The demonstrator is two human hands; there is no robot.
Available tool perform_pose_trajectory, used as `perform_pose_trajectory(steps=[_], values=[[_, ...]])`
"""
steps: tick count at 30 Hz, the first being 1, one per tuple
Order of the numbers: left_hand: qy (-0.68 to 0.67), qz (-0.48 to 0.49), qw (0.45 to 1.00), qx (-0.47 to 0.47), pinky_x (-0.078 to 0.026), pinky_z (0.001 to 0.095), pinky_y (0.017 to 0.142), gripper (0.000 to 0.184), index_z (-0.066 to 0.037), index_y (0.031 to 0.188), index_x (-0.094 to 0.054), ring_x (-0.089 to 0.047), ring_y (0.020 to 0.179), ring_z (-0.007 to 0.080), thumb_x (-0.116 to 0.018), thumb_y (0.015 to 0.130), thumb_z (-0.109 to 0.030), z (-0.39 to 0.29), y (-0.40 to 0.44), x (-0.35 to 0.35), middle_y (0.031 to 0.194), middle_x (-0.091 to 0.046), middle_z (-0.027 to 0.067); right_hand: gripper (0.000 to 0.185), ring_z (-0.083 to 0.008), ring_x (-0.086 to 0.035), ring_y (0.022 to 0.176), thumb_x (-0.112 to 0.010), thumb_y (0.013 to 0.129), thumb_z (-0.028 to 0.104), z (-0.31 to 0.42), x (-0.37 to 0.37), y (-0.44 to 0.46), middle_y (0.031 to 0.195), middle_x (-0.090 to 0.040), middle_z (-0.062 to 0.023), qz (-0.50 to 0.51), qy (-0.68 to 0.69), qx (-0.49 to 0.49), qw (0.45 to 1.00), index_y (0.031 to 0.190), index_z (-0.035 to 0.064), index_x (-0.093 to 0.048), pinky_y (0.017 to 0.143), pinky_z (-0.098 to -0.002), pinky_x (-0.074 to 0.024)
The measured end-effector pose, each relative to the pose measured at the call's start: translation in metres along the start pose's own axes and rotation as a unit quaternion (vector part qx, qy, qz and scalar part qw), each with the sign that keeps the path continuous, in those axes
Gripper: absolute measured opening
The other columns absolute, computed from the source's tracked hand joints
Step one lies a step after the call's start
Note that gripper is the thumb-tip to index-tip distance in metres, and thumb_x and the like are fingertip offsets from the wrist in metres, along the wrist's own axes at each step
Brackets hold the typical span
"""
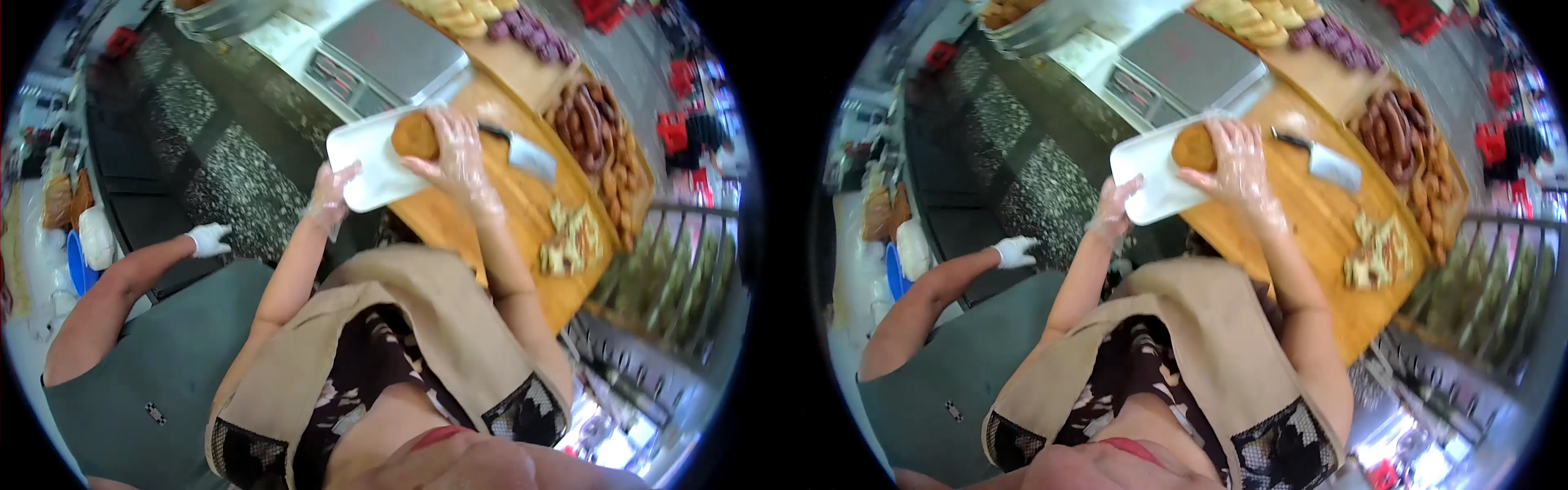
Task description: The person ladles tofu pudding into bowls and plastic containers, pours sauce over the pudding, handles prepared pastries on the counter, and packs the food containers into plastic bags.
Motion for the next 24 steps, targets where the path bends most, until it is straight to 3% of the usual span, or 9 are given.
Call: perform_pose_trajectory(steps=[2, 4, 5, 8, 10, 14, 18, 20, 24], values=[[0.022, -0.024, 0.999, -0.008, -0.054, 0.0382, 0.081, 0.038, 0.006, 0.114, -0.053, -0.064, 0.091, 0.0237, -0.065, 0.081, -0.008, -0.025, 0.018, 0.023, 0.105, -0.062, 0.0148, 0.065, -0.0383, -0.049, 0.113, -0.062, 0.08, 0.043, -0.013, -0.022, 0.027, 0.118, -0.052, -0.0227, -0.061, 0.093, -0.037, 0.993, 0.128, 0.0022, -0.045, 0.1, -0.0481, -0.0339], [0.044, -0.039, 0.998, -0.007, -0.054, 0.0383, 0.081, 0.038, 0.006, 0.114, -0.052, -0.064, 0.092, 0.0236, -0.065, 0.081, -0.009, -0.055, 0.03, 0.045, 0.106, -0.062, 0.015, 0.049, -0.0325, -0.056, 0.103, -0.054, 0.087, 0.035, -0.036, -0.056, 0.044, 0.107, -0.059, -0.021, -0.06, 0.202, -0.247, 0.946, 0.118, -0.0025, -0.052, 0.091, -0.0389, -0.0425], [0.057, -0.045, 0.997, -0.006, -0.054, 0.0382, 0.081, 0.038, 0.005, 0.114, -0.053, -0.064, 0.093, 0.0235, -0.066, 0.081, -0.009, -0.072, 0.035, 0.055, 0.106, -0.062, 0.0152, 0.049, -0.0325, -0.056, 0.103, -0.054, 0.087, 0.035, -0.043, -0.064, 0.051, 0.107, -0.059, -0.021, -0.064, 0.206, -0.239, 0.947, 0.118, -0.0025, -0.052, 0.091, -0.0389, -0.0425], [0.061, 0.015, 0.997, 0.046, -0.055, 0.0376, 0.08, 0.039, 0.005, 0.114, -0.053, -0.064, 0.095, 0.0237, -0.067, 0.081, -0.011, -0.122, 0.062, 0.076, 0.105, -0.063, 0.0151, 0.04, -0.0214, -0.061, 0.085, -0.052, 0.089, 0.032, -0.045, -0.106, 0.082, 0.092, -0.064, -0.0131, 0.164, 0.452, -0.27, 0.834, 0.105, -0.004, -0.059, 0.077, -0.0312, -0.0476], [0.076, 0.038, 0.996, 0.035, -0.053, 0.0372, 0.083, 0.047, 0.006, 0.119, -0.051, -0.065, 0.093, 0.025, -0.066, 0.084, -0.023, -0.157, 0.088, 0.086, 0.111, -0.062, 0.0147, 0.033, -0.0126, -0.059, 0.074, -0.052, 0.09, 0.027, -0.039, -0.129, 0.109, 0.082, -0.064, -0.0046, 0.279, 0.405, -0.397, 0.775, 0.095, -0.0033, -0.063, 0.066, -0.0279, -0.0477], [0.11, 0.105, 0.987, 0.057, -0.053, 0.0406, 0.081, 0.057, -0.004, 0.131, -0.043, -0.062, 0.098, 0.0234, -0.045, 0.094, -0.046, -0.235, 0.15, 0.115, 0.115, -0.06, 0.0104, 0.026, -0.0142, -0.059, 0.061, -0.053, 0.088, 0.024, -0.032, -0.179, 0.165, 0.074, -0.062, -0.0049, 0.08, 0.558, -0.472, 0.677, 0.086, -0.0003, -0.062, 0.055, -0.0292, -0.0485], [0.158, 0.054, 0.986, -0.019, -0.053, 0.0366, 0.076, 0.06, -0.005, 0.136, -0.038, -0.06, 0.098, 0.0233, -0.043, 0.094, -0.048, -0.32, 0.204, 0.168, 0.12, -0.056, 0.0136, 0.026, -0.0104, -0.051, 0.051, -0.059, 0.087, 0.028, -0.066, -0.173, 0.256, 0.068, -0.058, -0.0008, -0.007, 0.412, -0.459, 0.787, 0.08, 0.0037, -0.064, 0.044, -0.0241, -0.0388], [0.139, 0.043, 0.989, -0.04, -0.053, 0.0355, 0.075, 0.059, -0.005, 0.135, -0.039, -0.06, 0.097, 0.0226, -0.045, 0.094, -0.047, -0.35, 0.226, 0.201, 0.118, -0.057, 0.0142, 0.026, -0.0144, -0.054, 0.056, -0.053, 0.088, 0.026, -0.076, -0.158, 0.319, 0.067, -0.059, -0.0051, -0.04, 0.35, -0.443, 0.824, 0.086, 0.0014, -0.061, 0.05, -0.0294, -0.0445], [0.138, -0.014, 0.99, -0.033, -0.053, 0.033, 0.075, 0.052, -0.005, 0.129, -0.046, -0.061, 0.095, 0.0207, -0.048, 0.094, -0.043, -0.39, 0.267, 0.256, 0.115, -0.059, 0.0141, 0.021, -0.0148, -0.055, 0.06, -0.053, 0.09, 0.024, -0.109, -0.177, 0.434, 0.074, -0.057, -0.0056, -0.168, 0.455, -0.47, 0.738, 0.092, 0.0036, -0.058, 0.051, -0.0278, -0.046]])
Point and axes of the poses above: each hand's wrist, its own y-axis towards the middle knuckle, its own x-axis out of the back of the hand, z = x × y, the point moved 5 cm from there along y, towards the middle knuckle
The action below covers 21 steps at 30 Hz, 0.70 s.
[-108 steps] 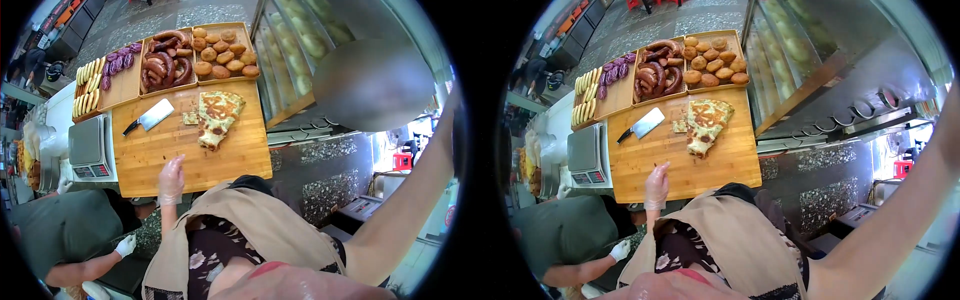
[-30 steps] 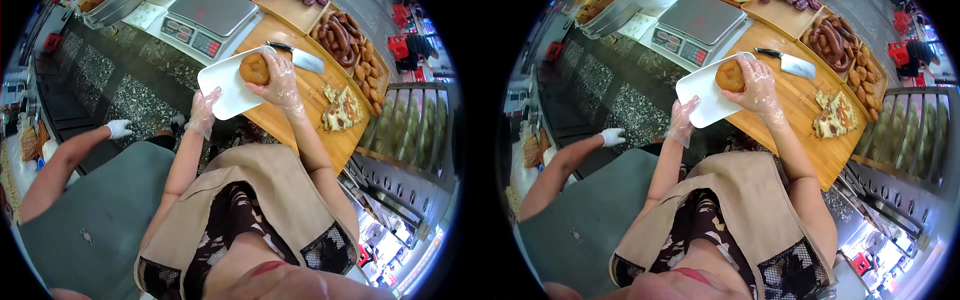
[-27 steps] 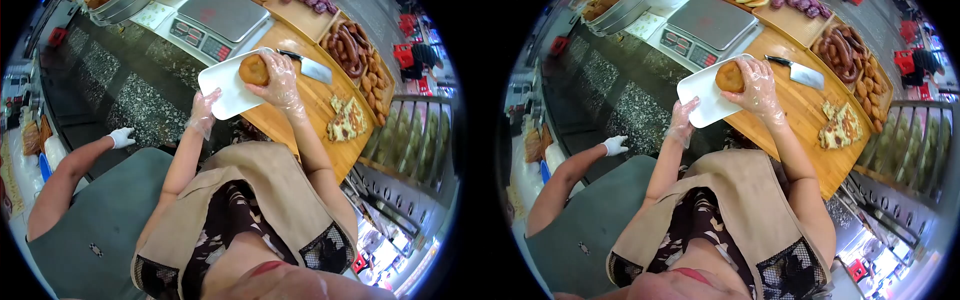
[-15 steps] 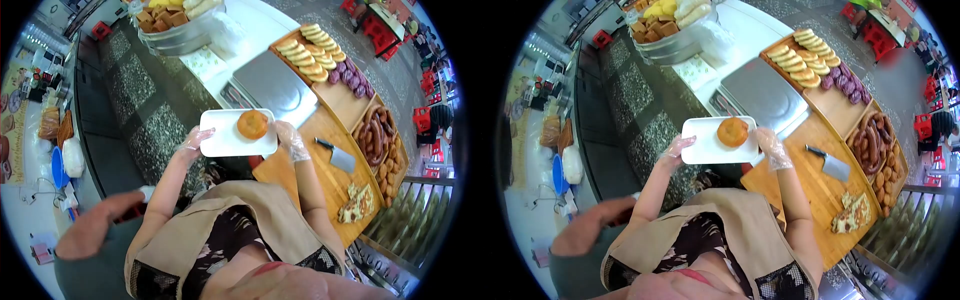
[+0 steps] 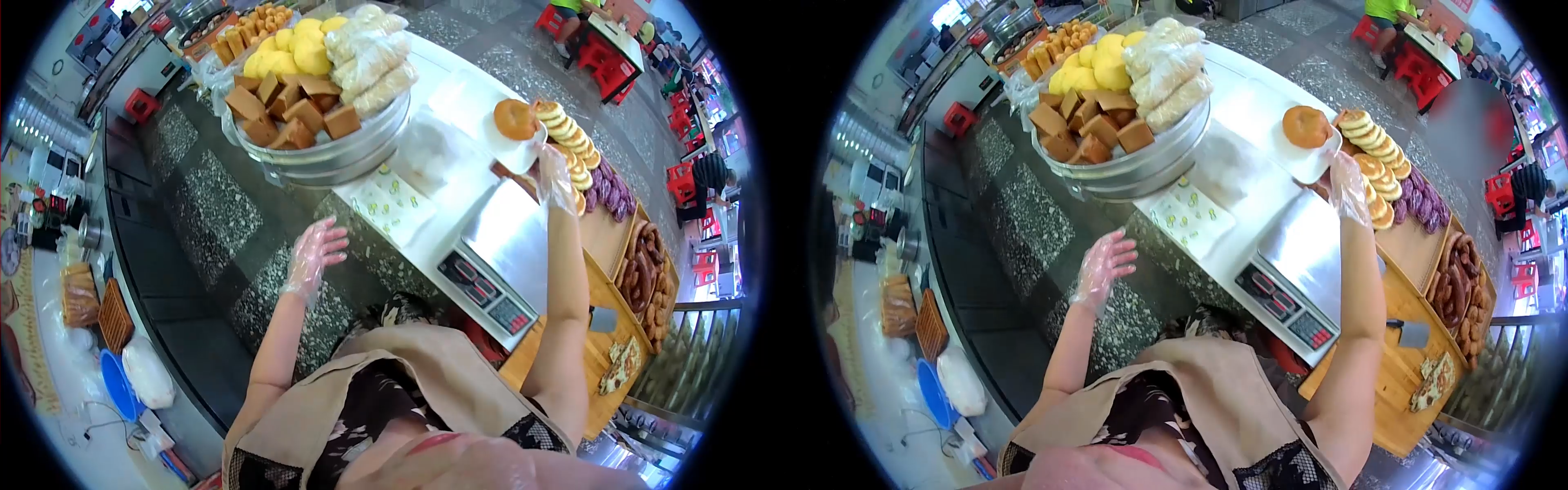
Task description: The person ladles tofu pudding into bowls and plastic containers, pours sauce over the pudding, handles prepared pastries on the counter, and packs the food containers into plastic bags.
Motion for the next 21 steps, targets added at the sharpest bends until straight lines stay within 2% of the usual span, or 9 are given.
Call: perform_pose_trajectory(steps=[1, 2, 4, 5, 8, 12, 15, 18, 21], values=[[-0.009, -0.009, 1.0, -0.004, -0.053, 0.0329, 0.075, 0.049, -0.005, 0.127, -0.048, -0.061, 0.094, 0.0203, -0.049, 0.094, -0.042, -0.007, 0.008, 0.011, 0.112, -0.06, 0.0138, 0.017, -0.0161, -0.055, 0.062, -0.054, 0.089, 0.019, -0.01, 0.001, 0.049, 0.077, -0.057, -0.0058, 0.012, -0.109, -0.003, 0.994, 0.091, 0.0028, -0.058, 0.055, -0.0301, -0.0492], [-0.008, -0.007, 1.0, -0.009, -0.053, 0.0329, 0.075, 0.049, -0.005, 0.127, -0.048, -0.061, 0.094, 0.0203, -0.049, 0.094, -0.042, -0.01, 0.017, 0.023, 0.112, -0.06, 0.0138, 0.017, -0.0161, -0.055, 0.062, -0.054, 0.089, 0.019, -0.015, -0.016, 0.075, 0.077, -0.057, -0.0058, 0.011, -0.107, 0.003, 0.994, 0.091, 0.0028, -0.058, 0.055, -0.0301, -0.0492], [0.008, -0.09, 0.996, 0.003, -0.053, 0.0332, 0.076, 0.048, -0.006, 0.126, -0.05, -0.061, 0.093, 0.0201, -0.05, 0.093, -0.041, -0.008, 0.039, 0.059, 0.111, -0.061, 0.0133, 0.012, -0.0161, -0.055, 0.064, -0.055, 0.089, 0.015, -0.031, -0.041, 0.128, 0.077, -0.056, -0.0052, -0.046, 0.057, -0.041, 0.996, 0.088, 0.0032, -0.057, 0.056, -0.0312, -0.0491], [0.007, -0.111, 0.994, -0.006, -0.052, 0.0328, 0.075, 0.048, -0.006, 0.125, -0.05, -0.062, 0.093, 0.0199, -0.051, 0.093, -0.041, -0.012, 0.043, 0.075, 0.11, -0.061, 0.0128, 0.009, -0.0165, -0.055, 0.064, -0.056, 0.088, 0.012, -0.051, -0.046, 0.167, 0.075, -0.055, -0.006, -0.049, 0.09, -0.061, 0.993, 0.085, 0.0037, -0.056, 0.056, -0.0311, -0.0484], [0.013, -0.252, 0.968, 0.006, -0.052, 0.0325, 0.074, 0.047, -0.008, 0.121, -0.054, -0.06, 0.093, 0.0196, -0.058, 0.087, -0.041, -0.028, 0.045, 0.12, 0.106, -0.062, 0.0111, 0.008, -0.0181, -0.054, 0.065, -0.057, 0.088, 0.012, -0.091, -0.07, 0.255, 0.075, -0.053, -0.0078, -0.082, 0.065, -0.094, 0.99, 0.088, 0.0042, -0.055, 0.057, -0.0311, -0.0492], [0.006, -0.387, 0.921, 0.038, -0.05, 0.0303, 0.068, 0.043, -0.009, 0.117, -0.055, -0.058, 0.082, 0.0144, -0.057, 0.087, -0.041, -0.018, 0.035, 0.177, 0.097, -0.061, 0.0058, 0.011, -0.0175, -0.056, 0.072, -0.057, 0.089, 0.015, -0.161, -0.098, 0.342, 0.083, -0.056, -0.008, -0.062, 0.05, -0.161, 0.984, 0.093, 0.0046, -0.056, 0.059, -0.0311, -0.0511], [0.03, -0.435, 0.897, 0.071, -0.049, 0.0297, 0.066, 0.04, -0.009, 0.117, -0.055, -0.057, 0.079, 0.0131, -0.056, 0.089, -0.038, -0.023, 0.041, 0.188, 0.094, -0.061, 0.0043, 0.014, -0.0178, -0.057, 0.075, -0.057, 0.089, 0.016, -0.171, -0.125, 0.363, 0.087, -0.058, -0.0088, -0.091, 0.074, -0.178, 0.977, 0.096, 0.0039, -0.057, 0.062, -0.0305, -0.0521], [0.051, -0.44, 0.893, 0.081, -0.049, 0.0293, 0.066, 0.038, -0.01, 0.117, -0.056, -0.057, 0.079, 0.0128, -0.054, 0.09, -0.037, -0.033, 0.066, 0.184, 0.093, -0.061, 0.0035, 0.016, -0.0185, -0.059, 0.077, -0.056, 0.089, 0.016, -0.191, -0.144, 0.392, 0.091, -0.059, -0.0097, -0.13, 0.065, -0.217, 0.965, 0.098, 0.0026, -0.057, 0.065, -0.0301, -0.0532], [0.085, -0.422, 0.898, 0.094, -0.049, 0.029, 0.068, 0.038, -0.01, 0.117, -0.056, -0.057, 0.079, 0.0126, -0.053, 0.09, -0.036, -0.043, 0.099, 0.179, 0.095, -0.061, 0.0039, 0.014, -0.0191, -0.058, 0.076, -0.057, 0.089, 0.016, -0.214, -0.156, 0.423, 0.089, -0.058, -0.0097, -0.117, 0.061, -0.228, 0.965, 0.094, 0.0028, -0.057, 0.062, -0.0299, -0.0523]])
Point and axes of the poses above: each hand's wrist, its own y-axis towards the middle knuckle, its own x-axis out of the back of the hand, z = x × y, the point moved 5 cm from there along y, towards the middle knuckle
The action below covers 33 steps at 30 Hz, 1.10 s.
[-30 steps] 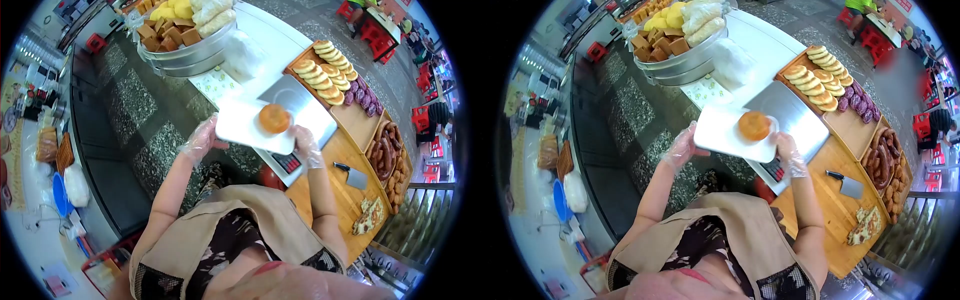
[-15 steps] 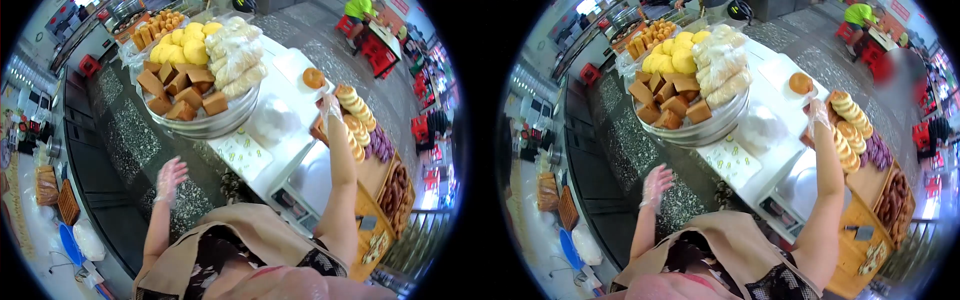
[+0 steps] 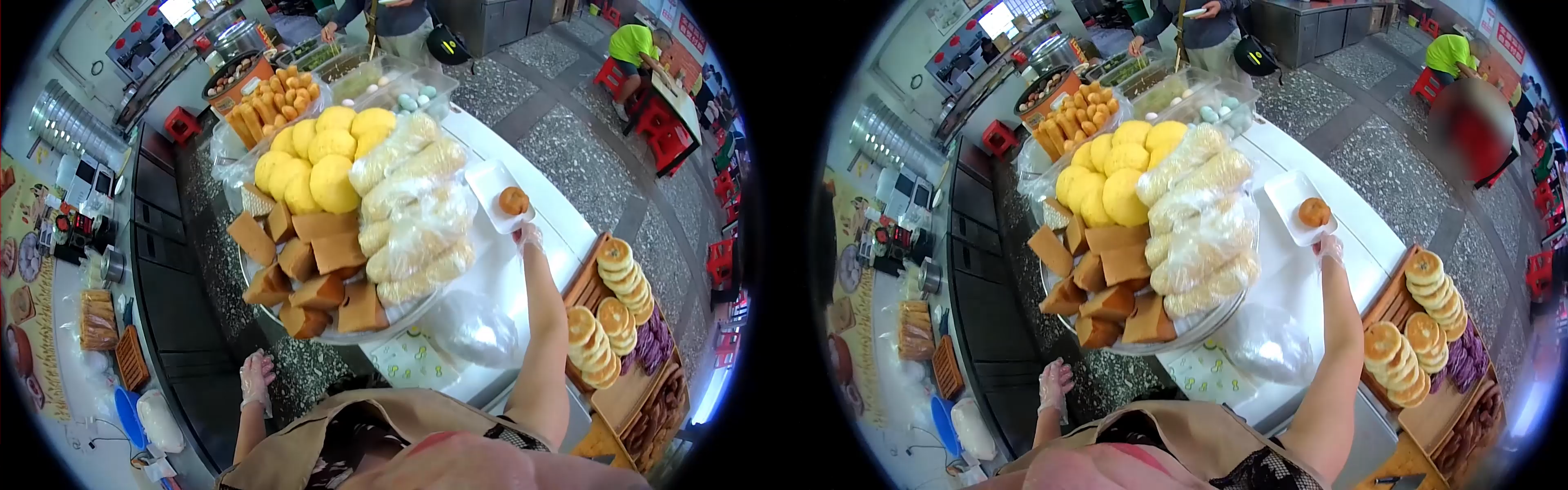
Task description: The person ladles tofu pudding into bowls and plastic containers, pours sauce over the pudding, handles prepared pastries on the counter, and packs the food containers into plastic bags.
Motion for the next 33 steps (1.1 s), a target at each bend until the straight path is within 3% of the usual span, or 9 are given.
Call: perform_pose_trajectory(steps=[5, 7, 11, 18, 24, 29, 33], values=[[0.061, 0.019, 0.998, -0.021, -0.05, 0.0297, 0.071, 0.039, -0.009, 0.118, -0.056, -0.058, 0.087, 0.0142, -0.053, 0.09, -0.037, -0.023, 0.016, -0.024, 0.104, -0.062, 0.0058, 0.017, -0.0194, -0.058, 0.071, -0.055, 0.091, 0.02, -0.001, -0.028, 0.015, 0.083, -0.057, -0.009, -0.007, -0.011, -0.022, 1.0, 0.09, 0.0034, -0.057, 0.057, -0.0296, -0.0513], [0.055, 0.026, 0.998, -0.014, -0.049, 0.0292, 0.071, 0.039, -0.009, 0.118, -0.055, -0.058, 0.09, 0.0155, -0.053, 0.09, -0.036, -0.022, 0.022, -0.025, 0.106, -0.062, 0.0066, 0.018, -0.0196, -0.058, 0.069, -0.054, 0.092, 0.021, -0.002, -0.031, 0.022, 0.082, -0.058, -0.0089, 0.013, -0.084, -0.011, 0.996, 0.089, 0.0034, -0.058, 0.056, -0.0298, -0.0518], [0.063, 0.002, 0.998, -0.007, -0.05, 0.0273, 0.071, 0.04, -0.005, 0.12, -0.056, -0.06, 0.098, 0.0186, -0.049, 0.092, -0.033, -0.021, 0.03, -0.021, 0.107, -0.063, 0.0094, 0.021, -0.0203, -0.059, 0.07, -0.054, 0.092, 0.023, 0.0, -0.035, 0.023, 0.083, -0.06, -0.0096, -0.031, -0.098, -0.019, 0.994, 0.088, 0.0026, -0.06, 0.057, -0.0299, -0.0526], [0.056, -0.009, 0.998, 0.009, -0.048, 0.0267, 0.07, 0.039, -0.006, 0.119, -0.056, -0.059, 0.089, 0.0145, -0.048, 0.092, -0.032, -0.025, 0.021, -0.032, 0.102, -0.063, 0.006, 0.02, -0.0193, -0.058, 0.068, -0.054, 0.092, 0.022, 0.001, -0.035, 0.029, 0.083, -0.06, -0.0086, -0.031, -0.144, -0.018, 0.989, 0.086, 0.0027, -0.06, 0.056, -0.0292, -0.0512], [0.069, -0.007, 0.998, -0.006, -0.047, 0.0247, 0.066, 0.038, -0.005, 0.118, -0.056, -0.058, 0.086, 0.013, -0.048, 0.093, -0.032, -0.028, 0.017, -0.037, 0.099, -0.063, 0.0051, 0.024, -0.0211, -0.06, 0.068, -0.053, 0.091, 0.023, -0.001, -0.039, 0.042, 0.082, -0.06, -0.0114, -0.077, -0.071, -0.028, 0.994, 0.087, 0.0005, -0.06, 0.051, -0.0329, -0.0504], [0.05, 0.011, 0.998, -0.02, -0.046, 0.0227, 0.063, 0.037, -0.004, 0.118, -0.055, -0.057, 0.082, 0.0113, -0.048, 0.094, -0.032, -0.031, 0.011, -0.043, 0.097, -0.063, 0.0055, 0.027, -0.0188, -0.059, 0.066, -0.056, 0.09, 0.026, 0.009, -0.045, 0.038, 0.079, -0.061, -0.01, -0.02, -0.169, 0.015, 0.985, 0.084, 0.0008, -0.063, 0.051, -0.0296, -0.0491], [0.052, 0.0, 0.999, -0.016, -0.045, 0.021, 0.059, 0.035, -0.003, 0.118, -0.054, -0.054, 0.074, 0.0082, -0.046, 0.097, -0.029, -0.035, 0.008, -0.048, 0.092, -0.061, 0.0031, 0.035, -0.0184, -0.057, 0.052, -0.058, 0.089, 0.028, 0.019, -0.046, 0.036, 0.064, -0.061, -0.0095, -0.003, -0.263, 0.099, 0.96, 0.068, -0.0005, -0.062, 0.048, -0.0308, -0.0475]])
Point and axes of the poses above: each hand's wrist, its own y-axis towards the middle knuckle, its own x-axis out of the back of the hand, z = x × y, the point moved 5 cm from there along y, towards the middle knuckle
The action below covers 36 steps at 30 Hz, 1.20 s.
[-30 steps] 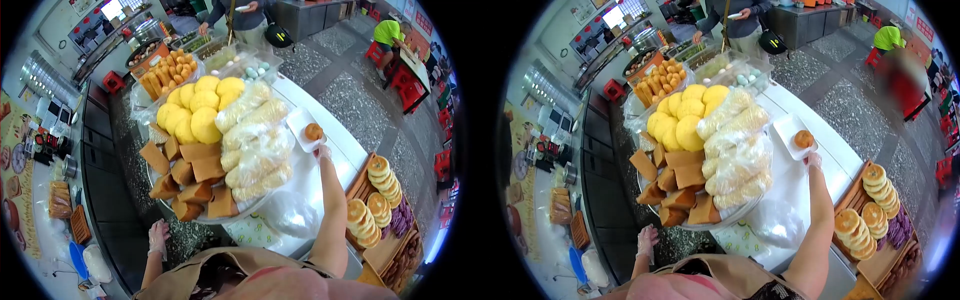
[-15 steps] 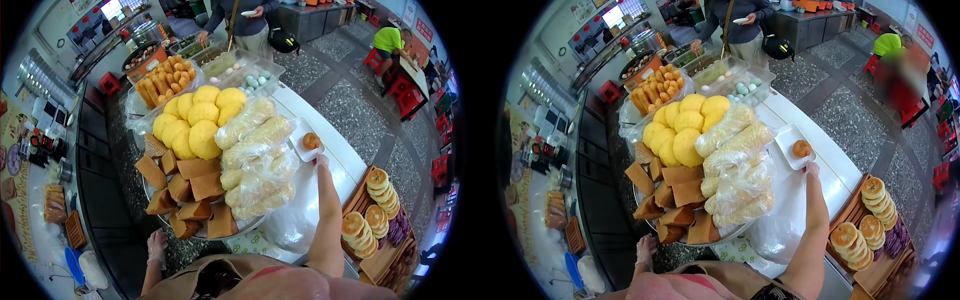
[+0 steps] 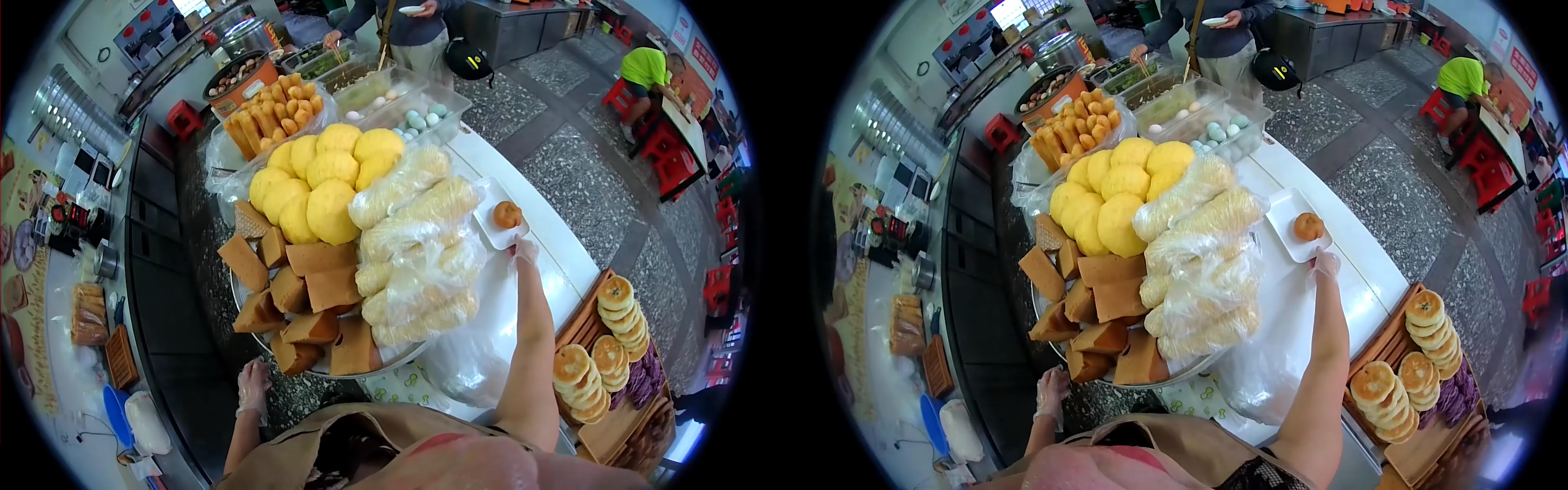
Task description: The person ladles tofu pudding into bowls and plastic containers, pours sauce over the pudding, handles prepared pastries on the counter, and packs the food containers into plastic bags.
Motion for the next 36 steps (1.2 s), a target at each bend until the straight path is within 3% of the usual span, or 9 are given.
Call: perform_pose_trajectory(steps=[6, 11, 19, 22, 24, 25, 26, 30, 36], values=[[-0.008, 0.02, 1.0, -0.007, -0.04, 0.0199, 0.053, 0.033, -0.001, 0.116, -0.054, -0.049, 0.066, 0.0065, -0.046, 0.097, -0.027, -0.004, 0.0, -0.006, 0.084, -0.057, 0.0013, 0.037, -0.0197, -0.058, 0.05, -0.057, 0.089, 0.028, 0.001, 0.005, -0.002, 0.062, -0.061, -0.0114, 0.011, 0.042, 0.018, 0.999, 0.066, -0.0017, -0.06, 0.044, -0.0315, -0.0461], [-0.033, 0.041, 0.999, -0.009, -0.043, 0.0207, 0.057, 0.035, -0.003, 0.117, -0.055, -0.054, 0.074, 0.0076, -0.049, 0.095, -0.03, -0.002, 0.006, -0.003, 0.092, -0.061, 0.0024, 0.026, -0.0188, -0.06, 0.053, -0.055, 0.087, 0.022, 0.023, 0.036, -0.026, 0.069, -0.063, -0.0134, 0.046, -0.005, 0.073, 0.996, 0.088, -0.0041, -0.059, 0.046, -0.0301, -0.0483], [-0.047, 0.087, 0.993, -0.059, -0.043, 0.0223, 0.056, 0.036, -0.002, 0.118, -0.054, -0.053, 0.071, 0.0083, -0.05, 0.094, -0.029, -0.009, 0.026, -0.009, 0.09, -0.061, 0.0028, 0.028, -0.0161, -0.063, 0.067, -0.055, 0.088, 0.023, 0.118, 0.101, -0.173, 0.083, -0.067, -0.0102, 0.133, -0.06, 0.152, 0.978, 0.101, -0.0008, -0.06, 0.059, -0.0267, -0.0499], [-0.055, 0.106, 0.988, -0.095, -0.048, 0.0269, 0.073, 0.039, -0.001, 0.125, -0.048, -0.057, 0.089, 0.015, -0.049, 0.094, -0.026, -0.011, 0.047, -0.007, 0.107, -0.06, 0.0101, 0.031, -0.0148, -0.062, 0.072, -0.057, 0.089, 0.027, 0.15, 0.117, -0.234, 0.085, -0.066, -0.0086, 0.158, -0.045, 0.179, 0.97, 0.103, 0.0006, -0.06, 0.064, -0.0259, -0.0494], [-0.079, -0.044, 0.966, -0.244, -0.04, 0.033, 0.097, 0.045, 0.0, 0.133, -0.039, -0.05, 0.114, 0.0231, -0.049, 0.095, -0.022, -0.031, 0.05, 0.004, 0.127, -0.05, 0.0174, 0.033, -0.0134, -0.061, 0.076, -0.058, 0.089, 0.031, 0.172, 0.122, -0.289, 0.087, -0.065, -0.0068, 0.173, -0.04, 0.213, 0.961, 0.104, 0.0019, -0.06, 0.069, -0.0255, -0.048], [-0.121, -0.023, 0.967, -0.223, -0.024, 0.038, 0.11, 0.05, 0.001, 0.137, -0.032, -0.035, 0.131, 0.0297, -0.048, 0.094, -0.018, -0.049, 0.044, 0.008, 0.14, -0.036, 0.0215, 0.033, -0.0134, -0.061, 0.076, -0.058, 0.089, 0.031, 0.179, 0.123, -0.315, 0.087, -0.065, -0.0068, 0.171, -0.041, 0.214, 0.961, 0.104, 0.0019, -0.06, 0.069, -0.0255, -0.048], [-0.123, -0.02, 0.967, -0.224, -0.024, 0.038, 0.11, 0.05, 0.001, 0.137, -0.032, -0.035, 0.131, 0.0297, -0.048, 0.094, -0.018, -0.052, 0.052, 0.011, 0.14, -0.036, 0.0215, 0.032, -0.0128, -0.06, 0.077, -0.058, 0.089, 0.031, 0.187, 0.122, -0.343, 0.088, -0.065, -0.0061, 0.173, -0.047, 0.231, 0.956, 0.104, 0.0022, -0.06, 0.07, -0.0255, -0.0474], [0.118, -0.101, 0.826, -0.542, -0.021, 0.0423, 0.111, 0.057, 0.007, 0.138, -0.028, -0.029, 0.134, 0.0373, -0.046, 0.094, -0.026, -0.1, 0.061, 0.022, 0.143, -0.031, 0.0243, 0.027, -0.0118, -0.06, 0.077, -0.056, 0.091, 0.027, 0.184, 0.108, -0.434, 0.086, -0.064, -0.0051, 0.153, -0.031, 0.268, 0.951, 0.102, 0.002, -0.06, 0.07, -0.0251, -0.0466], [0.161, 0.02, 0.711, -0.684, -0.008, 0.0519, 0.111, 0.074, 0.004, 0.144, -0.013, -0.014, 0.139, 0.0398, -0.033, 0.095, -0.049, -0.128, 0.092, 0.005, 0.149, -0.02, 0.023, 0.02, -0.0112, -0.061, 0.076, -0.056, 0.091, 0.015, 0.135, 0.03, -0.561, 0.085, -0.066, -0.0068, 0.111, -0.003, 0.267, 0.957, 0.102, -0.0012, -0.06, 0.07, -0.0244, -0.0481]])
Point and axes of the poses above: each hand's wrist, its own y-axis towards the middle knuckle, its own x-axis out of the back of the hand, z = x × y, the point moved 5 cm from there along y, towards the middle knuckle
